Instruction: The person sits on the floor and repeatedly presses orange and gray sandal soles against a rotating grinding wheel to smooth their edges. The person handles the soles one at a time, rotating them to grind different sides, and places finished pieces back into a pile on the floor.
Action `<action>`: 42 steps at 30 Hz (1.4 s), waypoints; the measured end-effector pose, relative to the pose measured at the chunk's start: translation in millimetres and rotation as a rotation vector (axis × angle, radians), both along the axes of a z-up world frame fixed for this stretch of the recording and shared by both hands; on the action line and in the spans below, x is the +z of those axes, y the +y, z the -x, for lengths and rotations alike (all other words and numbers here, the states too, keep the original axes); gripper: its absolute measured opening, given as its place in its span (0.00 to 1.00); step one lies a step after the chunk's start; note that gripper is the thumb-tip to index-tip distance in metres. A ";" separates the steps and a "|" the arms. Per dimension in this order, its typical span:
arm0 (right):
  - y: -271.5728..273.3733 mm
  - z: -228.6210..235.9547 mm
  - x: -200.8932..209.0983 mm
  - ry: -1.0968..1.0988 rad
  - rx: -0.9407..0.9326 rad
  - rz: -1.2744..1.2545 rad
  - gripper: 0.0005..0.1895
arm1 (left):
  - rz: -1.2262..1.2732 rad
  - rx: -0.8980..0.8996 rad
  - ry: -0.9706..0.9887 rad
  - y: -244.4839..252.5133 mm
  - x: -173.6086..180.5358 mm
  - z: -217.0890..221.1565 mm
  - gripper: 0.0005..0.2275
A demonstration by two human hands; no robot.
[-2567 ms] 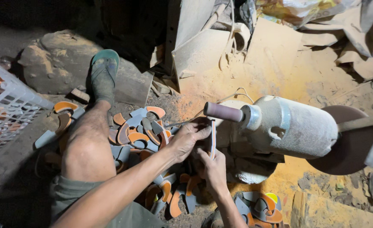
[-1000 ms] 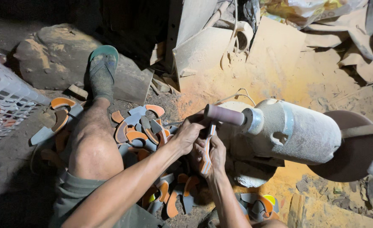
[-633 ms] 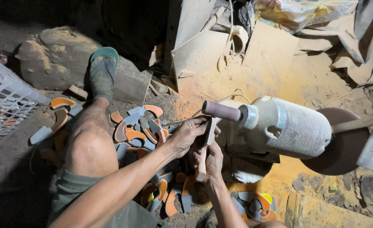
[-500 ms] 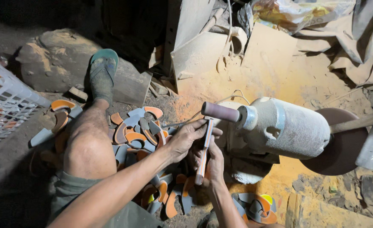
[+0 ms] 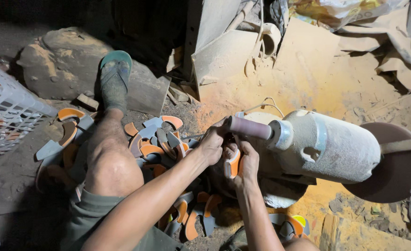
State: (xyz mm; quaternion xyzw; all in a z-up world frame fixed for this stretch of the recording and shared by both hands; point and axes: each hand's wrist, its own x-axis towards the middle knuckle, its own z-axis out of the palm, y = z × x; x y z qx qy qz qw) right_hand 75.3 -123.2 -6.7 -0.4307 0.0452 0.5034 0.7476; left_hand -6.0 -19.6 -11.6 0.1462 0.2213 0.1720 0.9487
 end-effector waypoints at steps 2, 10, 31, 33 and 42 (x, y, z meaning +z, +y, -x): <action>5.5 -6.5 -5.6 -0.042 -0.032 0.059 0.10 | -0.082 0.016 -0.054 3.9 8.6 -1.2 0.06; -2.3 -5.8 -5.2 0.010 0.050 -0.034 0.09 | -0.054 0.010 -0.075 1.7 3.7 -2.0 0.06; -45.4 56.6 47.4 -0.247 0.259 0.141 0.16 | -0.421 0.035 -0.122 -28.4 12.5 50.6 0.10; -40.7 59.7 42.3 -0.028 0.221 0.206 0.16 | -0.398 0.043 -0.093 -28.8 -0.5 44.9 0.10; -11.7 26.9 8.2 0.229 0.423 -0.302 0.28 | -0.357 0.100 0.132 -4.2 8.0 19.2 0.09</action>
